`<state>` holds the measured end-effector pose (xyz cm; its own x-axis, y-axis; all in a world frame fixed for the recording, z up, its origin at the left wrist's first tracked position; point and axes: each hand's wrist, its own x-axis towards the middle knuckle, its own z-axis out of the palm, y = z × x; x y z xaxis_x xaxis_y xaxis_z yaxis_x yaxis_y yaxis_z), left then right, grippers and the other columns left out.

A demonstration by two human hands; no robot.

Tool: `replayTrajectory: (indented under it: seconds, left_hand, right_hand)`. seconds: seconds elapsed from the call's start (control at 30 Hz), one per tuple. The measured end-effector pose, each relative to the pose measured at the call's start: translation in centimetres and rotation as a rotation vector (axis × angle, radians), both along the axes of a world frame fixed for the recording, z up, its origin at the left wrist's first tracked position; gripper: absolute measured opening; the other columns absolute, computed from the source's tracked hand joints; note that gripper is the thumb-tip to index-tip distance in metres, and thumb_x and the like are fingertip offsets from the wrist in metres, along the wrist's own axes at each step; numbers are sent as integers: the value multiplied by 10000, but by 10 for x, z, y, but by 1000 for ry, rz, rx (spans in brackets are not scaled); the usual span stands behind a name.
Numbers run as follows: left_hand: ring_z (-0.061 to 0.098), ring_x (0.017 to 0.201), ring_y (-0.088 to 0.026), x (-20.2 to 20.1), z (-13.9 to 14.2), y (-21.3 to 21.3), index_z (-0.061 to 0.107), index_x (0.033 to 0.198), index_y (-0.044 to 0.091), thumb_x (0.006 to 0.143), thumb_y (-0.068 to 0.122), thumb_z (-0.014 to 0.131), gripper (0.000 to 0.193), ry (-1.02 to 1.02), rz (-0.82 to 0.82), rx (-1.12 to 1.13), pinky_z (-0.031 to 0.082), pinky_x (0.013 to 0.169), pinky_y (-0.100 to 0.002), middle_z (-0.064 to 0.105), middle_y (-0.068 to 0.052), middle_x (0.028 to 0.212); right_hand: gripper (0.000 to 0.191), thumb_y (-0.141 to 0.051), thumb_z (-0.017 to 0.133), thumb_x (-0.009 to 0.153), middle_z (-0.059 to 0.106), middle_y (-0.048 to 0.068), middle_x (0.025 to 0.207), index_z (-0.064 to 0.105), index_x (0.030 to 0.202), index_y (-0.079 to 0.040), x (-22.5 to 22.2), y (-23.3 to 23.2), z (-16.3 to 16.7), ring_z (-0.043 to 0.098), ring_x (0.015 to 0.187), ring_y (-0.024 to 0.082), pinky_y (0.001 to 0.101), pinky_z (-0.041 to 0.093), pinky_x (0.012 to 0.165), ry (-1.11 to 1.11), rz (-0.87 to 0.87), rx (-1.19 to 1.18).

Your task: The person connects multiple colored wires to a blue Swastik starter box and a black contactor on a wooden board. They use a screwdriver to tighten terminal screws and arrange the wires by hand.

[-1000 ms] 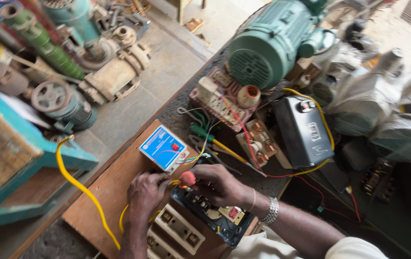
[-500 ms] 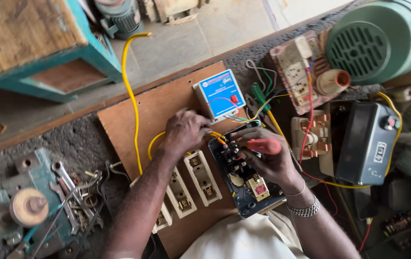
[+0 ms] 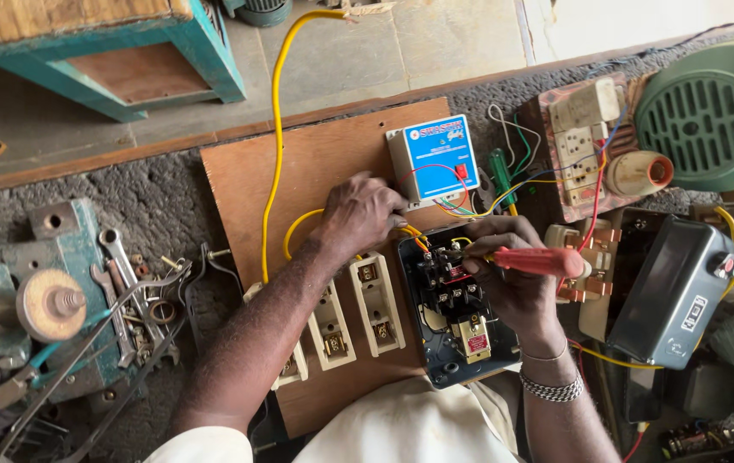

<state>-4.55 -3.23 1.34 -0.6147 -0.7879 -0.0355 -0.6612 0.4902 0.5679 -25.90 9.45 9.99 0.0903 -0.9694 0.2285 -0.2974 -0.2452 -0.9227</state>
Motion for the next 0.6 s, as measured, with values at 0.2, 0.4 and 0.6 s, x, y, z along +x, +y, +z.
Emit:
replayTrajectory:
  seconds: [0.2,0.4,0.6]
  left_hand:
    - [685,920,-255,0,2,-1,824,977,207,796,381,829,252,-11,-14,22,574,833,-444,750,-49,885]
    - [682,933,-269,1,5,-1,830,959,210,788,365,827,231,6,-9,-5,572,838,-451,748,-48,886]
    - [677,962,-267,2,7,-1,826,971,220,790,379,825,241,-1,-7,14,567,855,-448,738,-46,898]
  right_hand:
    - [255,2,732,845,666,4,1285,717,1081,-93,-1,-3,4,671,1163,260,356,589,978,-177,-136,240]
    - [330,44,768,809,707,49,1131,671,1098,-82,3,-8,8,574,1352,262,386,505,1121,160,-37,-113]
    - [296,8,724,834,713,-15,1289,737,1111,-95,2,-4,6,661,1218,295,376,590,992,-212,-199,322]
